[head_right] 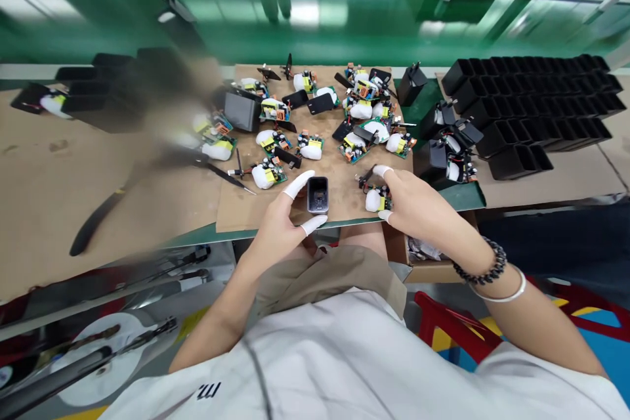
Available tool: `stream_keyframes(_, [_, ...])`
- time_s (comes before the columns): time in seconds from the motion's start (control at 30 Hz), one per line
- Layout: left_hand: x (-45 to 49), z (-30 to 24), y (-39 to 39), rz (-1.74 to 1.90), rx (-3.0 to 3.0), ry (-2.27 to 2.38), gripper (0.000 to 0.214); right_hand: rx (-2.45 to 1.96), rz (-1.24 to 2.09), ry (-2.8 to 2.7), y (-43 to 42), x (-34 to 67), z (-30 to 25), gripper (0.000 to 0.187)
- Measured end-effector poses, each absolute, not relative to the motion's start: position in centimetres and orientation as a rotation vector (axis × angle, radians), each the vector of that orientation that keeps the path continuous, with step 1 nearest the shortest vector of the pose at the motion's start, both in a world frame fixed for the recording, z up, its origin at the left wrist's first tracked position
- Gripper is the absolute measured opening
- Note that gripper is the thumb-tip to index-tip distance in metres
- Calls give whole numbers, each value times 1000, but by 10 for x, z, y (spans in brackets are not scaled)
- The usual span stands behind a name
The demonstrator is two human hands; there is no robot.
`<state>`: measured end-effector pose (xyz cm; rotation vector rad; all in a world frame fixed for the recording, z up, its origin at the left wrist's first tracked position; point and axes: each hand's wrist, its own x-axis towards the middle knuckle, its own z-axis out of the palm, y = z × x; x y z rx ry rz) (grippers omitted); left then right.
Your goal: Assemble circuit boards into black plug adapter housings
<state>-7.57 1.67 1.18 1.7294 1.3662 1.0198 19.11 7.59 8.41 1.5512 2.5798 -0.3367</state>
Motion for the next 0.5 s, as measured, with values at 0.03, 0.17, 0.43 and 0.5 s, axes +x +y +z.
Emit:
stream_keyframes(0.03, [-76, 12, 17, 1022, 1727, 1361, 79, 1512, -344, 2584, 81, 190, 86, 42])
stream_keyframes(0.17, [-75, 12, 18, 1055, 1695, 1341, 77, 1644, -843, 2407, 104, 190, 97, 28])
stream_keyframes(0.43, [-71, 14, 18, 1152, 1613, 1272, 74, 1847, -2697, 1835, 93, 192, 85, 49])
stream_keyframes(0.5, [-67, 18, 14, 1206, 1590, 1221, 72, 1968, -2871, 1916, 73, 178, 83, 54])
